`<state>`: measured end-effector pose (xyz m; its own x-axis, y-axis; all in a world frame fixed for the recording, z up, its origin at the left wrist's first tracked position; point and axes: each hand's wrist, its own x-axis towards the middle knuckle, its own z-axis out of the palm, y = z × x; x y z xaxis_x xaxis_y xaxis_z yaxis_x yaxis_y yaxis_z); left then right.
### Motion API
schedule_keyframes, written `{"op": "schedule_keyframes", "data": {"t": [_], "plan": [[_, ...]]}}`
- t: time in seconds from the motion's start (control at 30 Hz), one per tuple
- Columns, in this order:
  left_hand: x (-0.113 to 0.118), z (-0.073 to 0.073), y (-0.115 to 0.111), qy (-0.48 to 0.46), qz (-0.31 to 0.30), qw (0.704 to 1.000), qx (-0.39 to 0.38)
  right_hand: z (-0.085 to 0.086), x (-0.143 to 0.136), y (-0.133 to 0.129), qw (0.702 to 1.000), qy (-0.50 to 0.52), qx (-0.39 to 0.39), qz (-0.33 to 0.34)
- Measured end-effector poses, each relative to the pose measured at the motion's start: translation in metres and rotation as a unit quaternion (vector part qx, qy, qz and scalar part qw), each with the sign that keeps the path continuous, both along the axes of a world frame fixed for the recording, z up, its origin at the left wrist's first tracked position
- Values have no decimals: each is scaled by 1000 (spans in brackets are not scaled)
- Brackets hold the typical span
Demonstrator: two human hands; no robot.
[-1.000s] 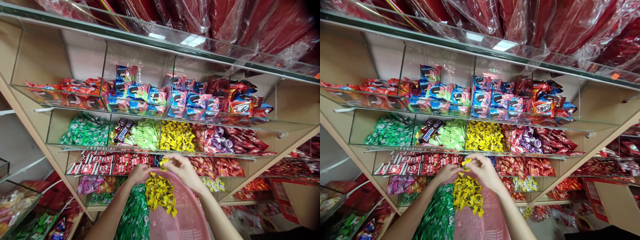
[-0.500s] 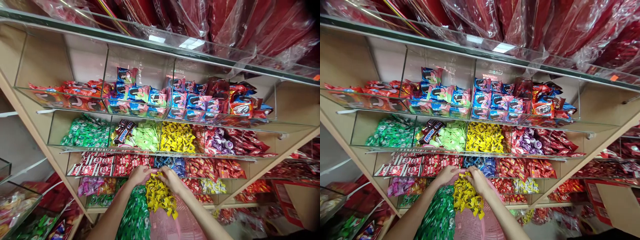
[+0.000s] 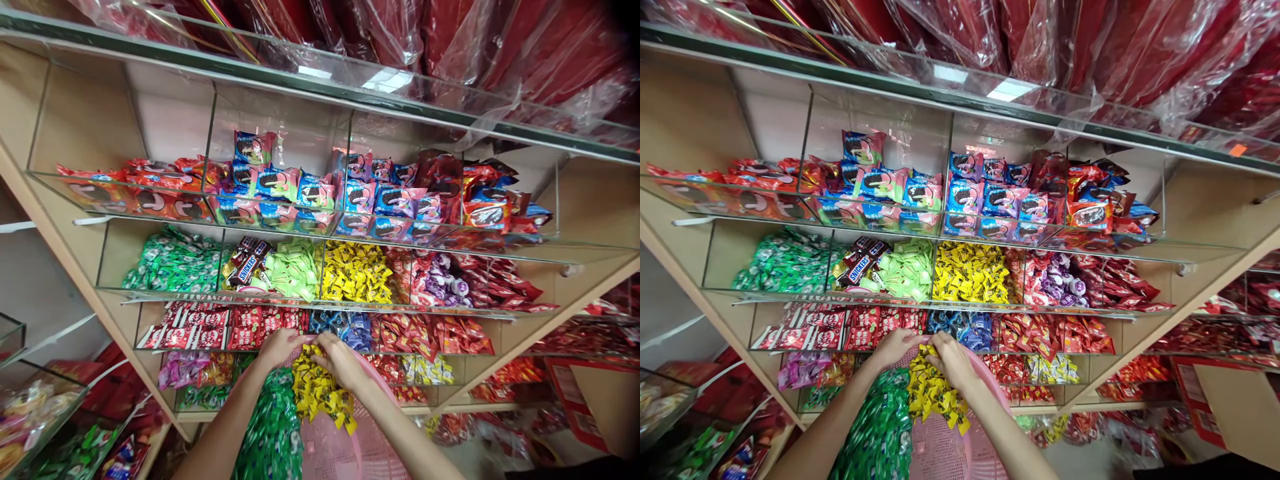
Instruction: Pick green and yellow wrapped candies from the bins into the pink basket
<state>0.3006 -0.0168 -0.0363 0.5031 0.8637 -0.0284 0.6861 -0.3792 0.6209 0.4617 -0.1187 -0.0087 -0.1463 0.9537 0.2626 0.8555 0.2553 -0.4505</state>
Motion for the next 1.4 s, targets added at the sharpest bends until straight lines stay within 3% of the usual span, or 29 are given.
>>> {"op": "schedule_keyframes", "data": {"t": [0.37,0.47,0.67,0.87,1.2,1.3,1.4], "plan": [[0,-1,1,12,0,1000,-7,16,6,-6,998,40,40,-41],[-1,2,1,11,-6,1000,-14,19,14,-16,998,39,16,-46],[-1,5,-1,10,-2,1000,-20,8,32,-38,997,9,-66,-25],[-1,5,-2,11,-1,1000,-28,-4,31,-47,999,-26,-42,5],[-2,0,0,-9,-7,1000,-18,2,19,-47,987,-142,-79,-9],[-2,-1,0,-13,-14,1000,-13,8,20,-45,992,-112,-62,-4],[-1,-2,0,-11,-14,1000,-8,32,21,-41,997,-74,-25,-8]]}}
